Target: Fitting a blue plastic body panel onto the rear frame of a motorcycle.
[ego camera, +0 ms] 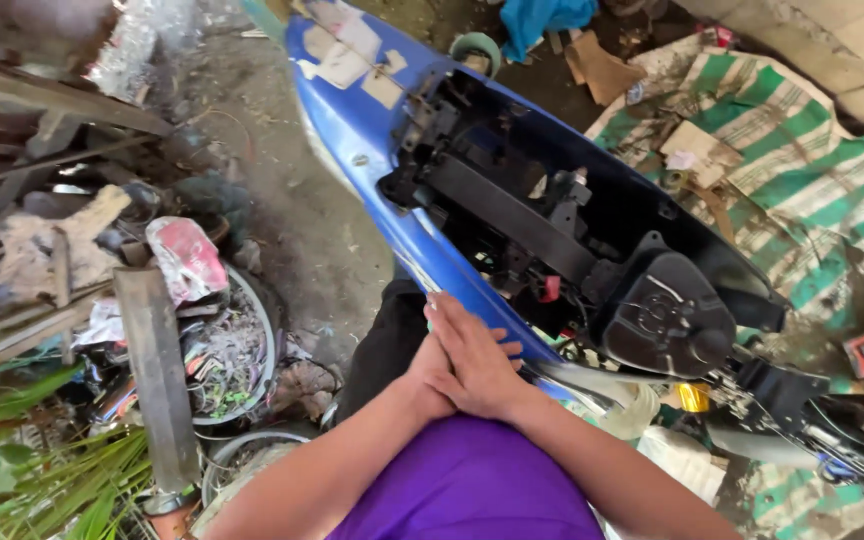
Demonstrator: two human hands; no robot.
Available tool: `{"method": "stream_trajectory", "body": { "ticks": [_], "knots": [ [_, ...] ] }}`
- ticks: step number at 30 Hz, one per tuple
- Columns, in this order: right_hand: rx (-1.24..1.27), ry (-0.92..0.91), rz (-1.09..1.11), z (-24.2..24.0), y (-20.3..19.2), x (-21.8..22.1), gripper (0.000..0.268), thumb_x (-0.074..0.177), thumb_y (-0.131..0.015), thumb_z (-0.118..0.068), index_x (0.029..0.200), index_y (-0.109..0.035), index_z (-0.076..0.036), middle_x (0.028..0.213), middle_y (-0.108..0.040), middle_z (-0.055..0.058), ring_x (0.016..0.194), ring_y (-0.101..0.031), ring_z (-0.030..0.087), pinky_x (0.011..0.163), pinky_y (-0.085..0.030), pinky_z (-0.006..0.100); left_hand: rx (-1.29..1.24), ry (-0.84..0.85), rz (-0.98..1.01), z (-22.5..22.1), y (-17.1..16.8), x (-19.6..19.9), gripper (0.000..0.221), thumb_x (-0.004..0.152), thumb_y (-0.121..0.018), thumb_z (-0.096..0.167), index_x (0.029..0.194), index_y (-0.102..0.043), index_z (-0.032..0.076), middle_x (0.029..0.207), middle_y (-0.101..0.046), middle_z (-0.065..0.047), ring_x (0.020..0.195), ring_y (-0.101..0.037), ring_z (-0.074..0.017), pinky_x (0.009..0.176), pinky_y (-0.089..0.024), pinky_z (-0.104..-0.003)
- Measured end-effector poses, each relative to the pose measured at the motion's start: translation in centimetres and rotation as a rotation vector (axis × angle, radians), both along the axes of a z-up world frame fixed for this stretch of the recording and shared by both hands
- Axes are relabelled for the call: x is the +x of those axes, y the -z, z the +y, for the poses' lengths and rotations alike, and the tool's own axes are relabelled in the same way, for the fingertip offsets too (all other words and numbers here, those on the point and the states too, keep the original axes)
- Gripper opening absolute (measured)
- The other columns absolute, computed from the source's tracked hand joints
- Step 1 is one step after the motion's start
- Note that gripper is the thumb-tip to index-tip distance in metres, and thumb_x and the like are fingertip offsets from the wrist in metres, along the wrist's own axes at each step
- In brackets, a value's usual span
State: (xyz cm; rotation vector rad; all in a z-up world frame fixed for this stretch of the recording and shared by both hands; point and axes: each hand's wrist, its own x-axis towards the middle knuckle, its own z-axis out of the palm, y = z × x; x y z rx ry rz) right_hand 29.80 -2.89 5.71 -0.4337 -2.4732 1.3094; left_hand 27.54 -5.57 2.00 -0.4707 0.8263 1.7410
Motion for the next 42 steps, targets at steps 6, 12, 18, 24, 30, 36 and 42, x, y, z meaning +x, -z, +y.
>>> {"method": "stream_trajectory", "body": {
  "ticks": [6,12,18,24,30,36,42],
  "knots": [
    [0.270,-0.006,0.115,1.0,0.2,-1.2,0.100,0.103,-0.040,-0.085,0.160,-0.059,-0.004,0.155,-0.059,0.026,0.145,-0.056,0.052,0.115,-0.047,0.061,0.338,-0.239,0.100,-0.4,-4.2,-3.4,0.110,0.097,-0.040,0.093,0.165,-0.033,0.007,0.165,-0.045,-0.018,0.149,-0.044,-0.0319,0.128,-0.030,-0.045],
    [-0.196,0.383,-0.418,-0.3,8.0,2.4,0.048,0.099,-0.059,-0.029,0.142,-0.073,-0.010,0.146,-0.075,0.012,0.133,-0.072,0.033,0.114,-0.052,0.045,0.087,1.278,0.678,-5.2,-13.5,-21.0,0.057,0.110,-0.051,0.045,0.153,-0.072,0.015,0.103,-0.081,-0.007,0.106,-0.073,-0.0127,0.110,-0.050,-0.031],
    [-2.126,0.727,0.190,-4.4,6.6,-10.6,0.104,0.102,-0.030,-0.082,0.162,-0.050,0.001,0.162,-0.055,0.036,0.150,-0.054,0.052,0.127,-0.041,0.063,0.704,1.076,1.574,-4.9,-16.8,-23.9,0.082,0.105,-0.059,0.060,0.163,-0.050,0.003,0.171,-0.052,-0.023,0.161,-0.049,-0.0449,0.137,-0.031,-0.061],
    [-2.077,0.582,0.609,-5.9,1.3,-11.8,0.107,0.096,-0.044,-0.088,0.158,-0.054,-0.002,0.154,-0.064,0.030,0.143,-0.060,0.048,0.122,-0.041,0.069,0.669,1.091,2.238,-6.5,-4.6,-26.4,0.124,0.076,-0.050,0.100,0.173,-0.045,0.024,0.183,-0.039,-0.003,0.171,-0.023,-0.0490,0.138,-0.022,-0.068],
    [-1.114,1.008,-0.023,-6.0,-3.0,-8.7,0.065,0.095,-0.082,-0.026,0.152,-0.067,0.000,0.133,-0.078,0.021,0.121,-0.076,0.029,0.101,-0.064,0.039,0.084,1.715,1.819,-11.3,6.3,-37.1,0.064,0.097,-0.077,0.053,0.145,-0.073,0.012,0.146,-0.072,-0.023,0.136,-0.068,-0.0481,0.118,-0.051,-0.061],
    [-0.420,1.193,-0.584,-3.6,2.8,-0.7,0.081,0.087,-0.096,-0.024,0.159,-0.063,-0.010,0.154,-0.063,0.014,0.132,-0.069,0.032,0.099,-0.065,0.038,-0.280,1.598,1.169,-13.5,11.2,-41.7,0.060,0.108,-0.067,0.061,0.155,-0.067,0.024,0.145,-0.077,-0.002,0.135,-0.073,-0.0289,0.113,-0.059,-0.048],
    [-0.240,1.287,-0.716,-5.5,8.3,3.5,0.087,0.087,-0.092,-0.030,0.158,-0.058,0.006,0.149,-0.057,0.031,0.126,-0.071,0.047,0.101,-0.063,0.055,-0.327,0.938,0.477,-8.2,7.7,-38.8,0.067,0.107,-0.076,0.045,0.159,-0.056,0.008,0.141,-0.075,-0.016,0.114,-0.077,-0.0318,0.099,-0.061,-0.050]
  ]
}}
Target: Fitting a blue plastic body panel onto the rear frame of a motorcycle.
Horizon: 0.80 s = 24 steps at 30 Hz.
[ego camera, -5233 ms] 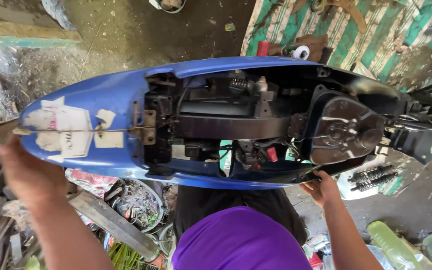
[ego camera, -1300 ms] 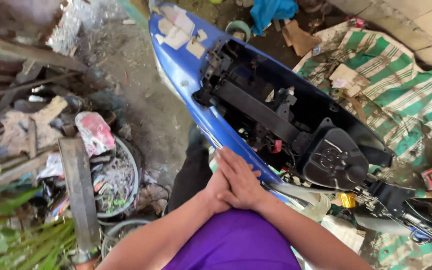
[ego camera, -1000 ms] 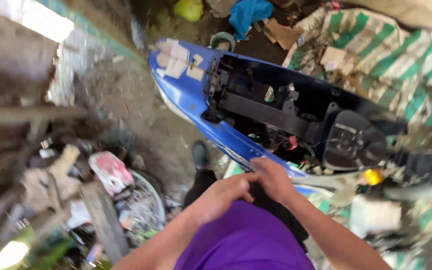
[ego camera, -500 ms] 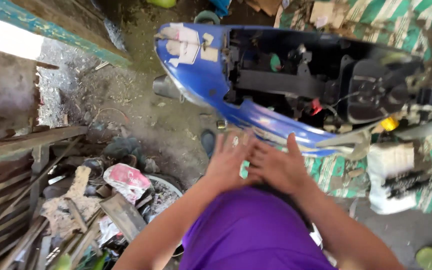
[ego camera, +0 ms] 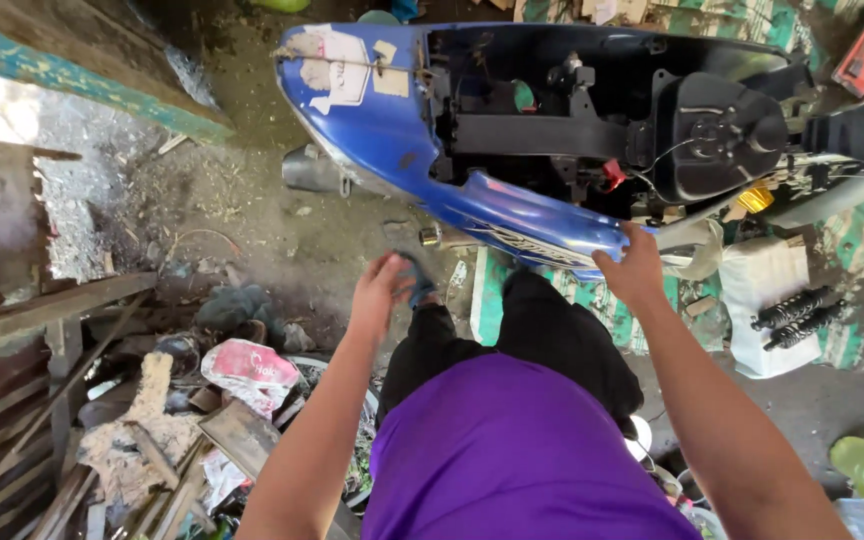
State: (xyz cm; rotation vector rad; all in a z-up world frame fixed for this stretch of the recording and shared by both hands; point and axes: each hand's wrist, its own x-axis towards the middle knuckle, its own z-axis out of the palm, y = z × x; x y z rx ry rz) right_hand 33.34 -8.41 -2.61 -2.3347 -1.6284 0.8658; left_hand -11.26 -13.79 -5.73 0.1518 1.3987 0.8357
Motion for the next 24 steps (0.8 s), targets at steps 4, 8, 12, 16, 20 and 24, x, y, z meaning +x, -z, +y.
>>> {"method": "stream_trajectory", "body": {
  "ticks": [4,8,12,16,20,24],
  "knots": [
    [-0.081,0.104,0.022,-0.8,0.0,1.0,0.093,0.088,-0.090,-0.032,0.167,-0.051,-0.002,0.161,-0.047,0.024,0.139,-0.064,0.041,0.111,-0.057,0.060,0.045,-0.130,-0.156,3.8,-1.6,1.7,0.084,0.115,-0.045,0.064,0.177,-0.032,0.008,0.167,-0.052,-0.020,0.139,-0.061,-0.0367,0.114,-0.049,-0.052],
    [-0.108,0.153,0.013,-0.5,0.3,3.9,0.096,0.084,-0.087,-0.030,0.168,-0.050,-0.004,0.160,-0.048,0.028,0.138,-0.064,0.045,0.114,-0.054,0.062,0.151,-0.205,-0.142,6.1,-2.5,4.0,0.084,0.113,-0.055,0.056,0.180,-0.023,0.017,0.179,-0.036,-0.021,0.157,-0.043,-0.0450,0.123,-0.041,-0.061],
    [-0.167,0.249,0.044,-0.4,1.3,7.2,0.091,0.089,-0.082,-0.022,0.171,-0.046,-0.008,0.158,-0.051,0.028,0.140,-0.063,0.046,0.116,-0.052,0.062,0.168,-0.225,-0.111,7.2,-4.3,7.0,0.097,0.111,-0.058,0.067,0.181,-0.017,0.013,0.183,-0.024,-0.023,0.166,-0.029,-0.0513,0.131,-0.034,-0.072],
    [-0.198,0.523,0.221,-2.2,7.9,12.6,0.084,0.097,-0.079,-0.031,0.171,-0.045,-0.011,0.164,-0.050,0.027,0.147,-0.056,0.044,0.115,-0.053,0.059,0.168,-0.313,-0.013,8.5,-6.8,9.5,0.099,0.111,-0.070,0.052,0.181,-0.011,0.014,0.184,-0.022,-0.025,0.166,-0.030,-0.0536,0.129,-0.031,-0.078],
    [-0.239,0.851,0.402,-3.0,11.8,16.7,0.086,0.101,-0.082,-0.047,0.168,-0.047,-0.005,0.157,-0.048,0.034,0.135,-0.061,0.052,0.093,-0.065,0.063,0.135,-0.397,0.078,9.9,-6.5,11.1,0.104,0.107,-0.080,0.048,0.179,-0.014,0.012,0.183,-0.016,-0.028,0.164,-0.027,-0.0595,0.127,-0.035,-0.078],
    [-0.359,1.159,0.683,-2.5,12.3,19.4,0.099,0.108,-0.072,-0.062,0.180,-0.025,-0.013,0.172,-0.020,0.040,0.151,-0.044,0.062,0.104,-0.057,0.072,0.138,-0.420,0.338,11.1,-5.3,11.8,0.102,0.101,-0.094,0.048,0.171,-0.031,0.008,0.170,-0.040,-0.027,0.156,-0.044,-0.0563,0.124,-0.038,-0.075]
  ]
}}
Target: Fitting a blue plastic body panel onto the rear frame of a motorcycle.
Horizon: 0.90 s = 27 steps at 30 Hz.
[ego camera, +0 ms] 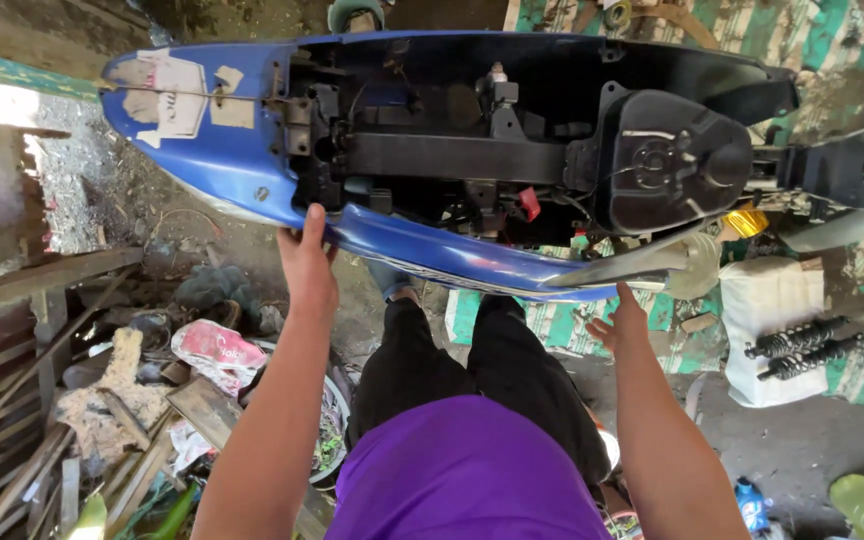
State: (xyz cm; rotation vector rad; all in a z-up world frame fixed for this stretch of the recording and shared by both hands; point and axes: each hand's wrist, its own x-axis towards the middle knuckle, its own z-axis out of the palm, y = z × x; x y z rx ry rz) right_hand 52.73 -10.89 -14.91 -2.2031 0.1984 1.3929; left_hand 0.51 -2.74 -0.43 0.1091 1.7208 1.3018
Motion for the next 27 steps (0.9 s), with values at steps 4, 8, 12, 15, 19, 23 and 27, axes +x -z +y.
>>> {"method": "stream_trajectory", "body": {
  "ticks": [4,8,12,15,19,23,27],
  "knots": [
    [-0.053,0.039,0.066,1.6,0.3,1.7,0.101,0.109,-0.069,-0.066,0.181,-0.019,-0.015,0.173,-0.018,0.043,0.152,-0.041,0.065,0.109,-0.051,0.077,-0.030,-0.072,0.062,0.7,2.0,0.2,0.089,0.091,-0.103,0.037,0.154,-0.047,0.006,0.149,-0.052,-0.019,0.133,-0.056,-0.0405,0.113,-0.042,-0.073],
    [-0.087,0.131,0.148,2.4,3.5,3.8,0.109,0.106,-0.076,-0.064,0.181,-0.013,-0.020,0.172,-0.019,0.044,0.148,-0.042,0.069,0.108,-0.050,0.080,-0.060,-0.128,0.114,0.9,1.5,0.9,0.073,0.086,-0.099,0.029,0.142,-0.057,0.009,0.131,-0.056,-0.013,0.118,-0.056,-0.0341,0.106,-0.039,-0.067],
    [-0.082,0.156,0.242,3.3,4.6,4.2,0.114,0.106,-0.078,-0.059,0.181,-0.004,-0.014,0.169,-0.022,0.047,0.142,-0.045,0.074,0.107,-0.048,0.083,-0.024,-0.126,0.108,0.9,0.7,1.2,0.068,0.089,-0.097,0.029,0.140,-0.057,0.011,0.127,-0.053,-0.012,0.113,-0.051,-0.0327,0.106,-0.035,-0.064],
    [-0.026,0.202,0.333,3.4,5.1,4.2,0.122,0.106,-0.070,-0.068,0.180,0.008,-0.012,0.176,-0.008,0.043,0.155,-0.032,0.069,0.111,-0.040,0.087,-0.080,-0.092,0.143,1.8,-1.2,1.8,0.060,0.089,-0.094,0.029,0.135,-0.059,0.015,0.119,-0.053,-0.008,0.103,-0.050,-0.0263,0.100,-0.040,-0.057],
    [0.013,0.270,0.396,4.5,4.2,3.6,0.124,0.105,-0.066,-0.075,0.181,0.013,-0.015,0.180,0.001,0.040,0.163,-0.019,0.064,0.114,-0.034,0.089,-0.115,-0.074,0.158,0.9,0.7,0.3,0.060,0.088,-0.094,0.032,0.136,-0.062,0.015,0.116,-0.056,-0.008,0.097,-0.053,-0.0249,0.094,-0.044,-0.053],
    [0.051,0.258,0.358,4.6,3.7,4.2,0.131,0.102,-0.065,-0.084,0.180,0.012,-0.012,0.180,0.006,0.038,0.168,-0.009,0.059,0.120,-0.030,0.085,-0.123,-0.070,0.125,0.6,1.2,-0.1,0.055,0.089,-0.092,0.027,0.135,-0.063,0.020,0.112,-0.057,-0.006,0.097,-0.058,-0.0239,0.098,-0.046,-0.053],
    [0.072,-0.032,-0.544,1.7,9.8,8.8,0.069,0.096,-0.087,-0.057,0.137,-0.063,-0.006,0.101,-0.070,0.013,0.081,-0.073,0.023,0.056,-0.067,0.033,-0.124,-0.035,0.112,0.7,0.9,-0.5,0.056,0.090,-0.093,0.028,0.138,-0.064,0.021,0.110,-0.057,-0.005,0.096,-0.056,-0.0225,0.101,-0.046,-0.055]
  ]
}}
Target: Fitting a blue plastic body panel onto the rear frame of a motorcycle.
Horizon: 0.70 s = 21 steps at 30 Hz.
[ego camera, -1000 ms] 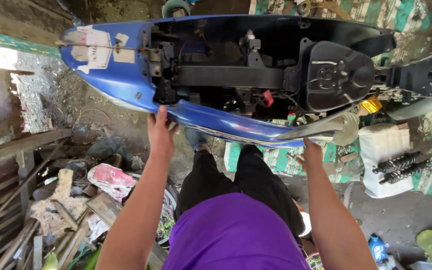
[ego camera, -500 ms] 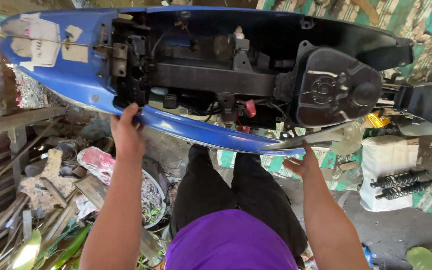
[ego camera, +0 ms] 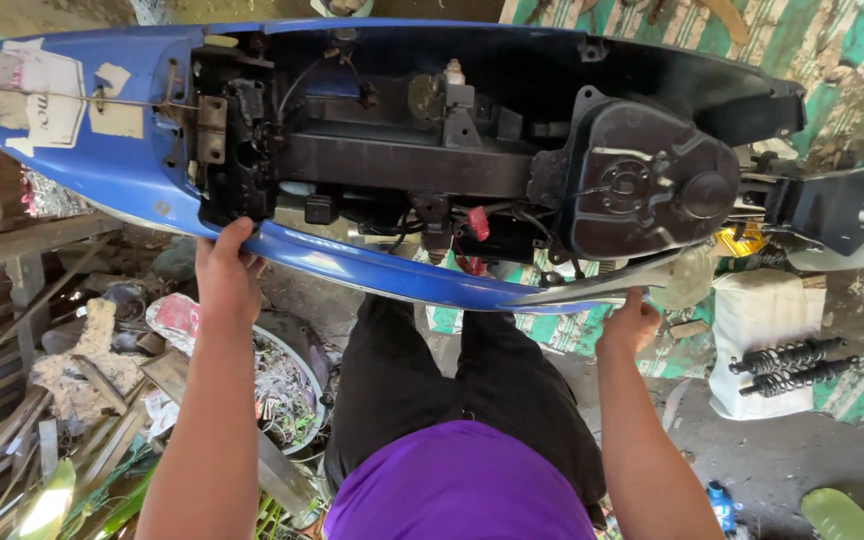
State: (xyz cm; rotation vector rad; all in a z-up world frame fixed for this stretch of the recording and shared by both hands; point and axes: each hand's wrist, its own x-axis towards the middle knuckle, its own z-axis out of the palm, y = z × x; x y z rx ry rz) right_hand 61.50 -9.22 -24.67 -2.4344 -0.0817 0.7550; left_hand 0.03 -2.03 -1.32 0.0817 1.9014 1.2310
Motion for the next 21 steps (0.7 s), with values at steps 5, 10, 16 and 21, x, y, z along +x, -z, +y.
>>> {"method": "stream_trajectory", "body": {
  "ticks": [5,10,16,21],
  "knots": [
    [0.456,-0.744,-0.180,11.1,-17.4,-10.1,0.016,0.101,-0.086,-0.013,0.113,-0.077,-0.014,0.100,-0.072,0.008,0.092,-0.069,0.022,0.084,-0.056,0.035,0.041,-0.085,-0.051,0.5,-0.1,1.9,0.070,0.096,-0.092,0.030,0.152,-0.050,0.025,0.132,-0.053,-0.010,0.115,-0.059,-0.0293,0.102,-0.043,-0.063],
    [0.681,-1.390,-0.170,25.7,-24.7,-26.0,0.030,0.098,-0.088,-0.008,0.125,-0.080,-0.017,0.108,-0.078,0.004,0.105,-0.078,0.031,0.094,-0.061,0.043,0.065,-0.081,-0.039,1.2,-0.3,3.0,0.100,0.098,-0.098,0.025,0.169,-0.029,0.031,0.160,-0.042,-0.023,0.129,-0.052,-0.0396,0.105,-0.041,-0.078],
    [0.655,-2.101,-0.380,38.4,-21.9,-43.7,0.073,0.109,-0.084,-0.015,0.170,-0.046,-0.003,0.172,-0.049,0.021,0.158,-0.047,0.043,0.126,-0.046,0.058,-0.004,-0.061,0.042,1.2,-0.1,2.6,0.116,0.082,-0.087,0.033,0.174,-0.023,0.006,0.168,-0.052,-0.018,0.148,-0.056,-0.0292,0.128,-0.039,-0.042],
    [0.457,-2.368,-0.333,41.7,-18.2,-48.7,0.056,0.099,-0.070,-0.008,0.155,-0.071,-0.015,0.146,-0.076,0.013,0.123,-0.071,0.044,0.089,-0.059,0.061,-0.100,0.049,0.018,1.8,-1.6,2.7,0.115,0.082,-0.082,0.046,0.173,-0.021,0.008,0.166,-0.050,-0.019,0.151,-0.055,-0.0355,0.119,-0.046,-0.052]
  ]
}}
